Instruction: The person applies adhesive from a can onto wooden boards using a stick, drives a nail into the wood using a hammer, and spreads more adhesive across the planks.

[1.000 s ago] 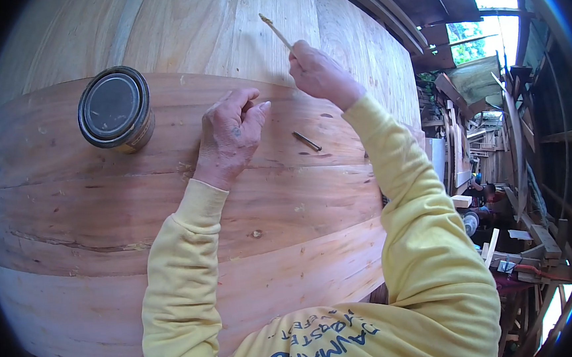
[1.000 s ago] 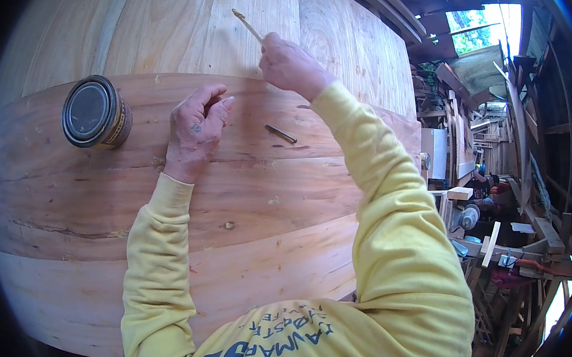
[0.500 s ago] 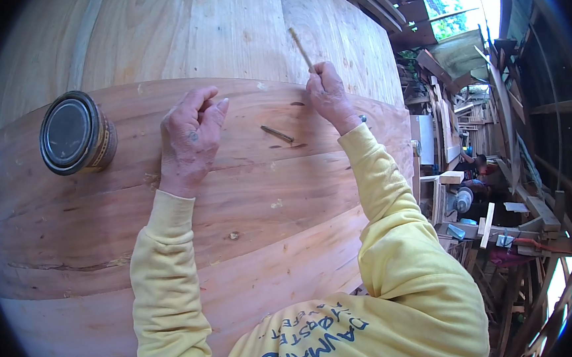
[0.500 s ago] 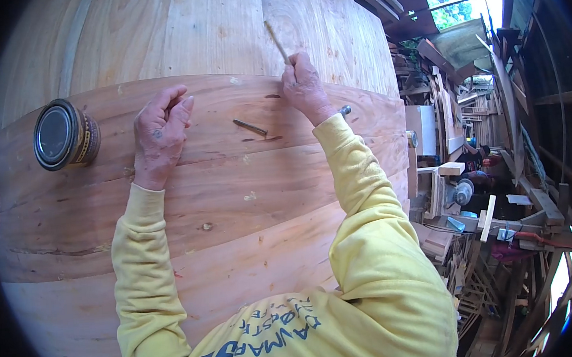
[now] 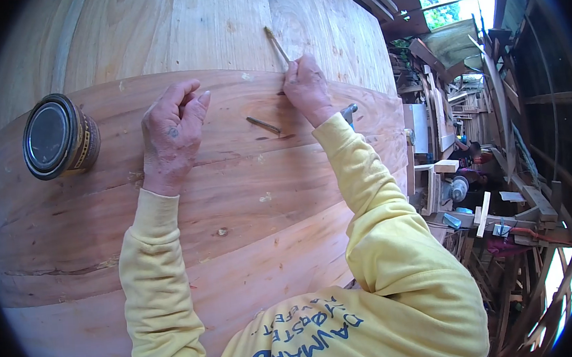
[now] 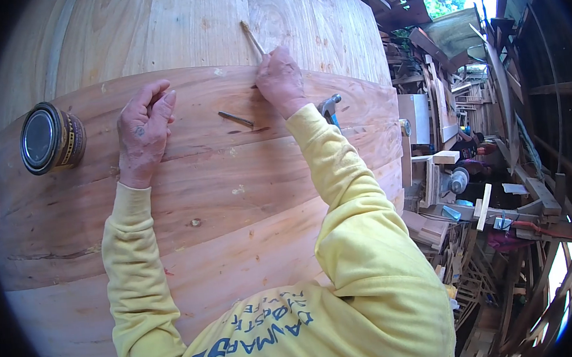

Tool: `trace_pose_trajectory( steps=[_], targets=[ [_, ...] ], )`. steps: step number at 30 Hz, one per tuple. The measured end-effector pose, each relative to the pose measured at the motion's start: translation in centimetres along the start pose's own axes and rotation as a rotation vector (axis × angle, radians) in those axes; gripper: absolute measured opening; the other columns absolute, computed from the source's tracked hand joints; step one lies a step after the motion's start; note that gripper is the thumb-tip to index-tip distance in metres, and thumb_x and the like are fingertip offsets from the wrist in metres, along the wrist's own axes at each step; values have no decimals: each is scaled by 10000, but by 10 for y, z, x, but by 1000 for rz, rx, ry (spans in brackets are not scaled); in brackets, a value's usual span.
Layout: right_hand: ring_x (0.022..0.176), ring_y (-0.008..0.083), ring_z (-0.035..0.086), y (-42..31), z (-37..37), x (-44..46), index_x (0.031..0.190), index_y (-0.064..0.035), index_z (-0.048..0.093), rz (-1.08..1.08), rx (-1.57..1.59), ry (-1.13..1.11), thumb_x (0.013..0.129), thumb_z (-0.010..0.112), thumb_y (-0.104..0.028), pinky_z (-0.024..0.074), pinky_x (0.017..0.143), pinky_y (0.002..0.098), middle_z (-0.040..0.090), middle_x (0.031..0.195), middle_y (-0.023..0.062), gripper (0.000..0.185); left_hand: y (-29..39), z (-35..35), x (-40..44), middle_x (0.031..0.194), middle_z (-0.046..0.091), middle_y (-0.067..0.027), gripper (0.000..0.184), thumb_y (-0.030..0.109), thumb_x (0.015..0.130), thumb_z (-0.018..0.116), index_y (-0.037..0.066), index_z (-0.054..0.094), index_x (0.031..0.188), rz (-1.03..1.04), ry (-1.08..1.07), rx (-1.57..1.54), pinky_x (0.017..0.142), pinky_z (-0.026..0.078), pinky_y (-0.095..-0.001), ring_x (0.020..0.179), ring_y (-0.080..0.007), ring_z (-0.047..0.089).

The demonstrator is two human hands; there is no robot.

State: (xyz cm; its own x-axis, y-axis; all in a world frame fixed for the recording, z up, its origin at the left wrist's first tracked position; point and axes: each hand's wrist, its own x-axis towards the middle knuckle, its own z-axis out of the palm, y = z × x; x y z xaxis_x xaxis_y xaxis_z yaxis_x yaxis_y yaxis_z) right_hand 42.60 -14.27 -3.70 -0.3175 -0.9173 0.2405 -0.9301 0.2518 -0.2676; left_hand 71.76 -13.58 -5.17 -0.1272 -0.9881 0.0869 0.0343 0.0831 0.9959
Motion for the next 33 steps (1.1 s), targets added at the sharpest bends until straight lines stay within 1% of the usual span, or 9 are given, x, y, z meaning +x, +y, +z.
trace_pose_trajectory(
  steps=[4,7,10,13,15,18,21,24,33],
  targets=[
    [927,478,687,-10,-15,4,1056,7,559,-19,-178,-201,1014,560,-260,537,839,537,701,953,278,271,-1,0,0,775,637,-37,232,153,973,720,-24,699,1121,-16,-5,-27,646,494,-268,681,-96,562],
    [943,465,702,-23,-23,3,1060,6,568,-11,-290,-281,1011,556,-235,547,847,531,711,969,271,246,-5,-3,0,925,664,0,311,212,1007,703,3,686,1236,-40,-62,19,547,478,-191,693,-38,586],
    [948,461,711,-24,-25,2,1061,2,572,-27,-339,-314,997,559,-199,556,846,525,714,983,268,211,-4,-3,0,929,668,-2,308,209,1006,702,4,687,1235,-64,-60,-24,549,478,-191,693,-39,586],
    [950,464,711,-17,-30,-5,1052,-3,570,-83,-414,-345,982,569,-180,554,843,530,711,1005,268,190,-1,-2,0,778,634,-33,236,157,978,716,-23,699,1129,-42,-17,-43,637,489,-256,679,-82,564],
    [952,473,700,-16,-34,-10,1035,-9,565,-99,-451,-368,988,568,-194,536,843,557,702,1006,274,191,0,-1,-1,776,633,-33,233,155,978,715,-23,698,1128,-33,-15,-35,634,490,-257,677,-82,566],
    [947,441,730,-18,-43,4,1061,0,568,-175,-469,-367,943,571,-89,583,809,513,709,1033,252,148,0,0,1,776,636,-34,231,153,978,715,-23,698,1126,8,1,-8,632,492,-259,677,-84,572],
    [945,443,731,-26,-37,9,1057,6,564,-201,-551,-391,956,543,-66,590,784,522,702,1011,251,127,3,2,0,785,646,-39,228,151,978,714,-24,698,1124,-17,-12,-22,638,497,-261,684,-87,579],
    [949,440,733,-36,-51,-5,1075,13,561,-248,-593,-440,965,535,-69,596,774,522,694,1021,257,140,2,1,1,793,655,-41,230,150,978,713,-25,698,1126,-22,-9,-34,643,502,-262,689,-89,585],
    [972,468,718,-42,-56,-5,1098,27,567,-189,-579,-503,965,543,-68,579,830,530,684,1069,287,165,1,-1,2,799,666,-52,243,155,975,718,-24,696,1138,-25,-6,-17,655,513,-269,691,-101,594]
  ],
)
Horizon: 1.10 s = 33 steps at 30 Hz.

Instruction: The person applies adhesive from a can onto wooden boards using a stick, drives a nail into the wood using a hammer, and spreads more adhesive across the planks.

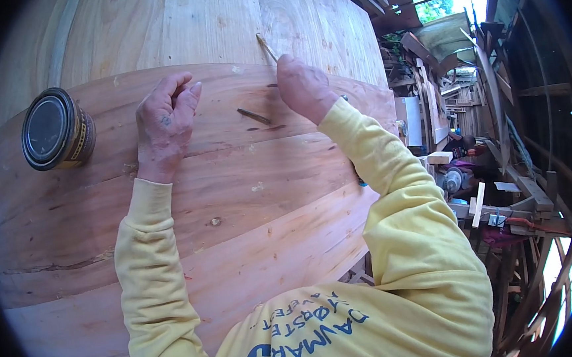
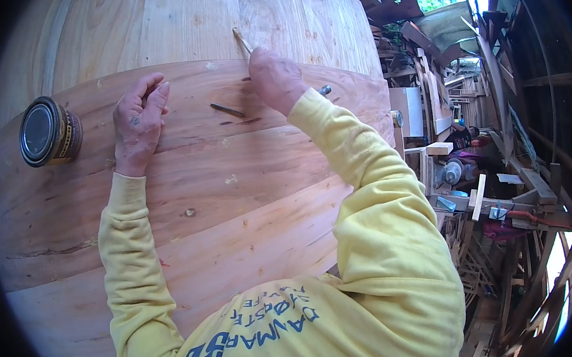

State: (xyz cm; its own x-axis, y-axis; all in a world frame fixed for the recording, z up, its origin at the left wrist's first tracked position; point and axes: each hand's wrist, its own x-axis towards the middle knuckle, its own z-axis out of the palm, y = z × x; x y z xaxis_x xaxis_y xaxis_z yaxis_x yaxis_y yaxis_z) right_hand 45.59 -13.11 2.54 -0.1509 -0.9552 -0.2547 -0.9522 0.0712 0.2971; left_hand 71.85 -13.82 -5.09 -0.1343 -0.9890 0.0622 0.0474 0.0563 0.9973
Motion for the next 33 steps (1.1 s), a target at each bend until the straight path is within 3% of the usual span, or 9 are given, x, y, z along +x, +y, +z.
trace_pose_trajectory(
  steps=[7,10,16,19,21,25,27,30,33],
  targets=[
    [965,452,723,-1,-5,7,1088,35,567,-44,47,35,957,544,-56,574,841,528,700,1023,289,161,1,-1,-2,807,673,-54,249,163,974,724,-22,702,1139,-39,-16,-9,669,516,-265,707,-100,601],
    [940,449,726,3,-5,7,1085,40,569,-12,44,23,947,537,-41,575,838,523,709,994,286,163,-2,5,1,809,674,-52,240,161,973,723,-20,705,1128,61,4,58,670,515,-264,714,-97,602],
    [923,464,722,5,0,5,1064,37,574,-53,94,43,948,525,-51,568,831,530,716,960,288,154,4,1,-2,806,671,-39,239,161,972,725,-19,706,1129,-54,-9,-17,665,514,-266,712,-92,598],
    [926,470,718,14,1,16,1048,37,570,-46,88,92,949,526,-65,563,829,534,716,961,290,149,-2,5,1,799,664,-30,238,163,972,728,-14,707,1130,67,-11,100,663,512,-260,711,-87,595],
    [939,477,711,10,6,23,1043,31,567,-26,93,99,949,532,-73,557,838,540,714,969,292,144,-5,5,-1,795,658,-26,237,166,973,728,-10,708,1131,36,-6,45,659,510,-257,710,-85,592],
    [931,483,685,18,13,-10,1024,-3,534,1,252,62,1002,515,-145,518,805,564,690,967,293,145,-1,2,0,792,654,-20,238,168,972,729,-6,709,1134,-31,-14,-23,652,506,-252,701,-82,586],
    [956,481,672,22,21,-26,1018,-5,533,-7,322,85,1019,510,-155,511,815,571,688,959,276,152,-5,1,1,874,671,-6,286,199,997,705,-1,698,1202,-12,-32,21,599,500,-216,710,-56,595],
    [851,444,655,29,51,-42,1009,-12,518,-24,587,273,1039,515,-173,500,757,541,658,877,248,163,-5,-1,1,918,683,1,299,205,1012,690,3,696,1232,-18,-50,28,575,498,-196,718,-40,601],
    [714,337,600,19,65,-69,996,-21,522,-17,901,280,1041,547,-152,490,692,468,603,782,189,141,-5,0,-2,921,687,1,284,190,1010,691,4,700,1224,-4,-45,36,587,500,-201,729,-38,602]
  ],
)
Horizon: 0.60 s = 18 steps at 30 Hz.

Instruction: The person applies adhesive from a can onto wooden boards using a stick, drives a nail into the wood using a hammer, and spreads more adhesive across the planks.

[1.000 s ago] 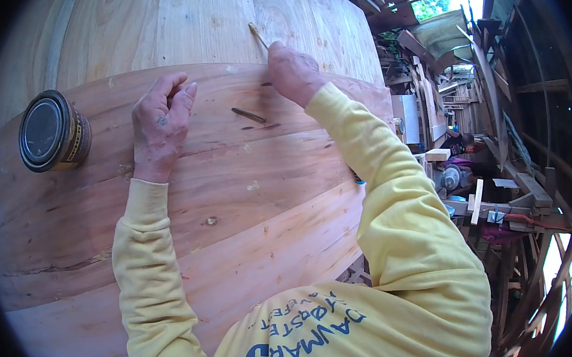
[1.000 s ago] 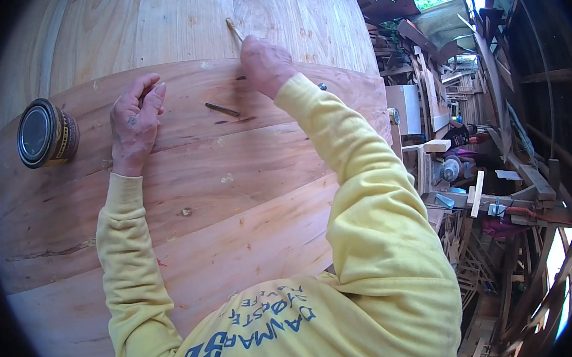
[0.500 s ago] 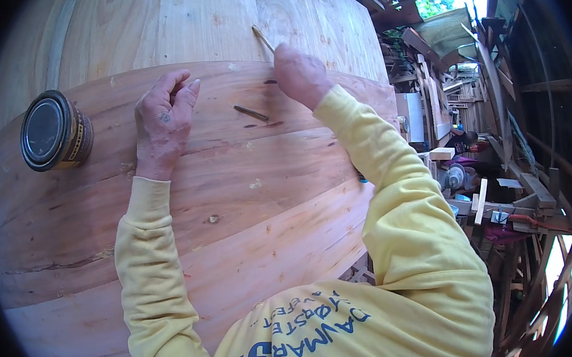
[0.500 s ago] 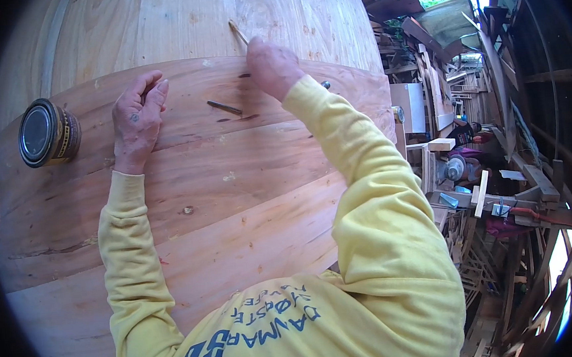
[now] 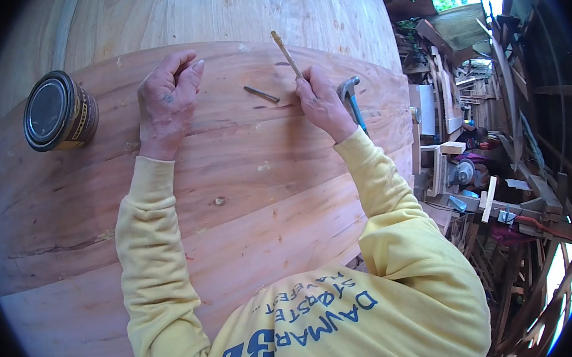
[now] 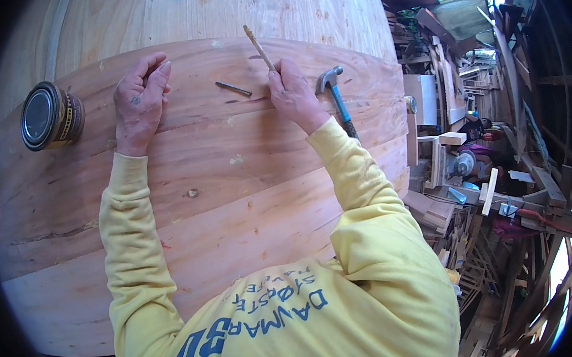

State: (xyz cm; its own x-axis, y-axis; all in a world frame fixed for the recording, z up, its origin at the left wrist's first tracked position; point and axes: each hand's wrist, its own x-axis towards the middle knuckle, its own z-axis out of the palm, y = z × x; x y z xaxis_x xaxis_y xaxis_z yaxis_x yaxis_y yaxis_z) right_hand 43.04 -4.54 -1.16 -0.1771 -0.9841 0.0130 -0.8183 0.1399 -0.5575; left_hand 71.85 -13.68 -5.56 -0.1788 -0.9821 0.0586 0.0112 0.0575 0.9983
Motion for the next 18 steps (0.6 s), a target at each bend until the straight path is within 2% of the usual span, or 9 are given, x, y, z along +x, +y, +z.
trace_pose_trajectory(
  steps=[4,6,7,8,9,10,15,17,18],
  targets=[
    [683,204,497,-12,6,-31,977,-31,532,101,210,18,1059,546,-142,453,645,373,510,756,90,139,-8,2,0,908,693,-15,239,132,984,702,11,707,1190,214,32,154,621,512,-228,734,-72,616],
    [697,169,475,-19,13,-42,968,-34,536,109,284,50,1067,537,-141,440,641,350,481,767,56,146,3,7,-3,880,685,-68,209,62,938,699,21,711,1143,451,58,342,682,539,-312,739,-191,644],
    [710,154,466,-31,8,-46,970,-43,542,18,177,72,1070,537,-143,435,651,333,465,790,40,142,11,7,-6,887,675,-94,201,37,914,690,30,711,1115,548,-7,406,712,541,-351,770,-255,643],
    [704,128,452,-39,11,-45,950,-53,541,140,263,94,1066,542,-139,423,639,324,465,775,24,145,19,9,-10,894,665,-119,200,11,890,682,38,711,1086,640,-75,481,742,543,-390,802,-318,642],
    [686,91,432,-53,8,-43,928,-69,532,261,437,71,1087,509,-163,400,606,286,471,763,0,186,24,21,-14,914,667,-124,185,14,880,685,45,710,1061,680,-60,486,768,536,-407,839,-338,636],
    [666,57,407,-66,11,-41,921,-84,521,238,595,81,1112,468,-209,367,573,248,474,756,-21,235,28,27,-19,935,669,-129,171,16,871,688,52,709,1036,717,-47,476,793,530,-424,877,-357,629],
    [631,43,368,-107,25,-32,943,-92,515,110,832,-122,1122,482,-222,337,546,229,460,742,-58,224,98,-39,-28,999,700,-81,205,89,863,734,69,705,1065,850,311,653,858,515,-395,930,-302,644],
    [612,46,357,-133,44,-29,937,-88,521,47,1029,-129,1125,482,-229,338,545,226,451,717,-58,239,109,-87,-20,1068,687,-90,297,139,839,776,67,700,1117,857,475,844,926,486,-420,1007,-297,623],
    [609,49,365,-144,46,-25,951,-74,525,35,988,-149,1130,475,-246,347,550,219,438,705,-52,253,116,-102,-17,1085,677,-97,331,161,821,798,66,699,1122,775,455,952,942,473,-428,1029,-299,610]
  ],
)
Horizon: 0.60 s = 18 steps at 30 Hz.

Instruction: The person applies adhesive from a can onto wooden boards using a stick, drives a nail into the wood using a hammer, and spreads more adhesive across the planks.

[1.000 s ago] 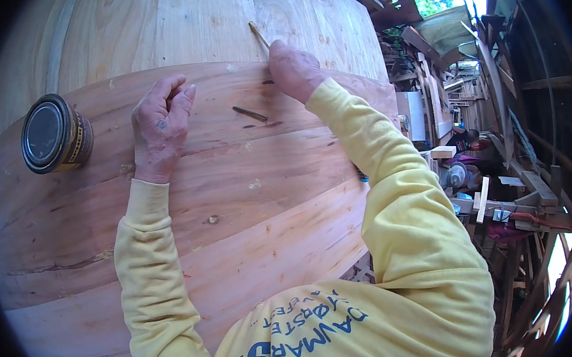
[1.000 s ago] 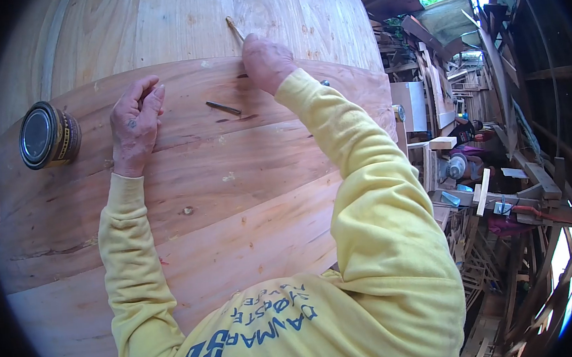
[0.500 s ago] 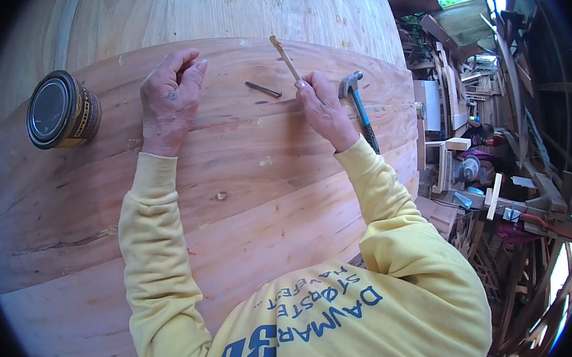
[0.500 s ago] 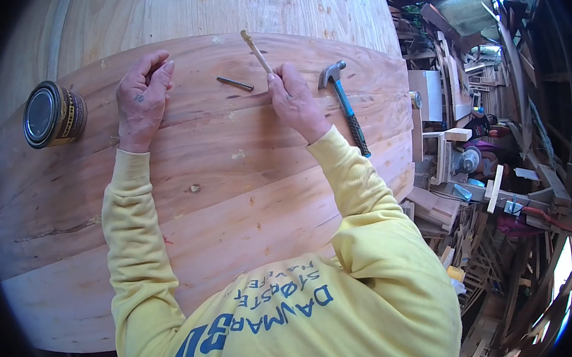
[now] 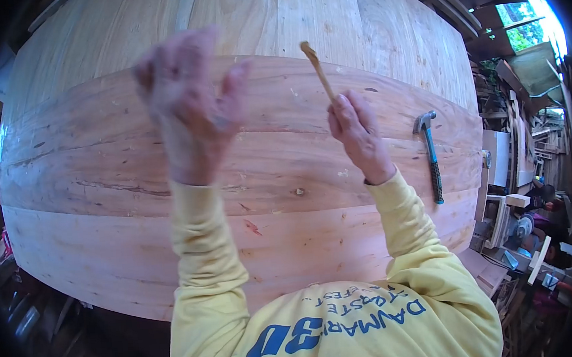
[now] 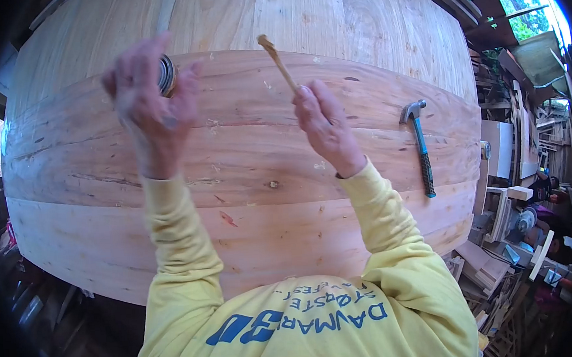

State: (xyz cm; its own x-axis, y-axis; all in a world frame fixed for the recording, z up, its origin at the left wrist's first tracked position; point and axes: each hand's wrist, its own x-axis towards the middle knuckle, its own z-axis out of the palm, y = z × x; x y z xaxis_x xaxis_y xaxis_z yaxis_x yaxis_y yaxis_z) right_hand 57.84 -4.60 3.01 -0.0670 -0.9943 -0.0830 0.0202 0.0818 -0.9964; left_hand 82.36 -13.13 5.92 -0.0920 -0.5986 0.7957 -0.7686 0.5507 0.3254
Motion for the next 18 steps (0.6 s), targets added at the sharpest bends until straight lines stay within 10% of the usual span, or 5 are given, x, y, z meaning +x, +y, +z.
trace_pose_trajectory(
  steps=[11,18],
  targets=[
    [700,85,440,12,45,14,983,-36,514,1,-132,-100,1108,479,-181,410,635,270,511,755,-17,195,-57,-3,-9,994,612,-78,466,227,719,903,77,695,1108,-32,-325,41,918,474,-409,1005,-284,563],
    [723,90,449,3,53,15,933,-42,539,33,-131,-149,1110,511,-236,418,667,269,525,770,-7,264,-80,-1,-12,996,693,-66,265,217,930,805,38,686,1085,-595,128,-1008,730,545,-252,770,-137,651]
  ],
)
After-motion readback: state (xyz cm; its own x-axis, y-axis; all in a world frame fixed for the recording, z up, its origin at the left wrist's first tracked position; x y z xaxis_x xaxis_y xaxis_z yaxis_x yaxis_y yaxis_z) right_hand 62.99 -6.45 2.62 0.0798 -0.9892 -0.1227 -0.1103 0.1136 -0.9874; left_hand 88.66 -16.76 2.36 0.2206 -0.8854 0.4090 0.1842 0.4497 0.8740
